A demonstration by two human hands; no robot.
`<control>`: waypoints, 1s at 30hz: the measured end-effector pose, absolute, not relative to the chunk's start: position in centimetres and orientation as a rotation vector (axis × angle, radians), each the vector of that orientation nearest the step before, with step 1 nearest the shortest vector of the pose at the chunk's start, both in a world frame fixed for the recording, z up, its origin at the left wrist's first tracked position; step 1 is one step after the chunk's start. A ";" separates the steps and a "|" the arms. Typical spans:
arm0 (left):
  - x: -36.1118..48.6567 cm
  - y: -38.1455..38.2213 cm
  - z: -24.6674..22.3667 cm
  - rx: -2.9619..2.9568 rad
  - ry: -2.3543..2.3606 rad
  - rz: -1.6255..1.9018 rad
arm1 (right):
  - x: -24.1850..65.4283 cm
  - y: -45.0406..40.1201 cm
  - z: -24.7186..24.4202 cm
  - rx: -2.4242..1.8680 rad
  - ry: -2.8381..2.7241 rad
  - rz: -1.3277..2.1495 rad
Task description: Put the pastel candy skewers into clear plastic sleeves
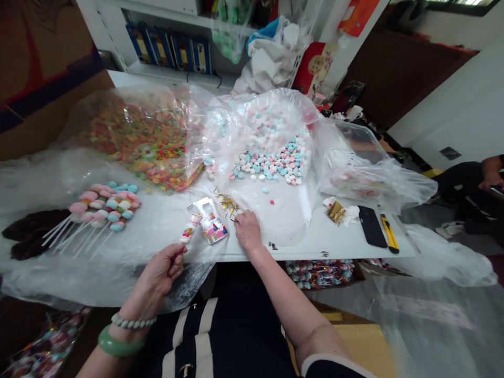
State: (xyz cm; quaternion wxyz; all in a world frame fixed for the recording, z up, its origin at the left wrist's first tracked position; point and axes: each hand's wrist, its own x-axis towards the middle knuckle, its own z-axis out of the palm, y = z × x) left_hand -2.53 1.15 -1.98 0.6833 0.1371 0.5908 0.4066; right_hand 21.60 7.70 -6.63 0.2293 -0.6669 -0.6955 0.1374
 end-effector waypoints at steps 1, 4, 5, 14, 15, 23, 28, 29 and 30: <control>-2.3 1.1 -2.0 0.318 1.314 0.911 | 21.6 7.6 -6.7 -1.837 -1.936 0.360; -1.7 1.0 -2.1 0.340 1.320 0.927 | 20.4 6.8 -5.8 -1.876 -1.883 0.366; -1.5 0.9 -2.1 0.345 1.329 0.934 | 19.7 6.3 -5.2 -1.859 -1.833 0.422; -0.3 0.9 -2.0 0.421 1.342 0.976 | 11.0 3.3 -1.9 -1.321 -1.819 0.859; -0.4 0.8 -2.1 0.425 1.333 0.973 | 10.9 3.4 -2.0 -1.347 -1.782 0.887; -1.4 0.4 -2.5 0.392 1.300 1.020 | 10.8 3.8 -2.1 -1.275 -1.184 1.482; -1.8 0.4 -2.9 0.381 1.312 1.053 | 10.0 2.8 -1.5 -1.190 -0.792 1.657; -1.9 0.4 -3.0 0.378 1.330 1.058 | 9.8 2.6 -1.4 -1.167 -0.779 1.692; -1.9 0.4 -3.1 0.379 1.353 1.058 | 9.7 2.5 -1.3 -1.157 -0.817 1.709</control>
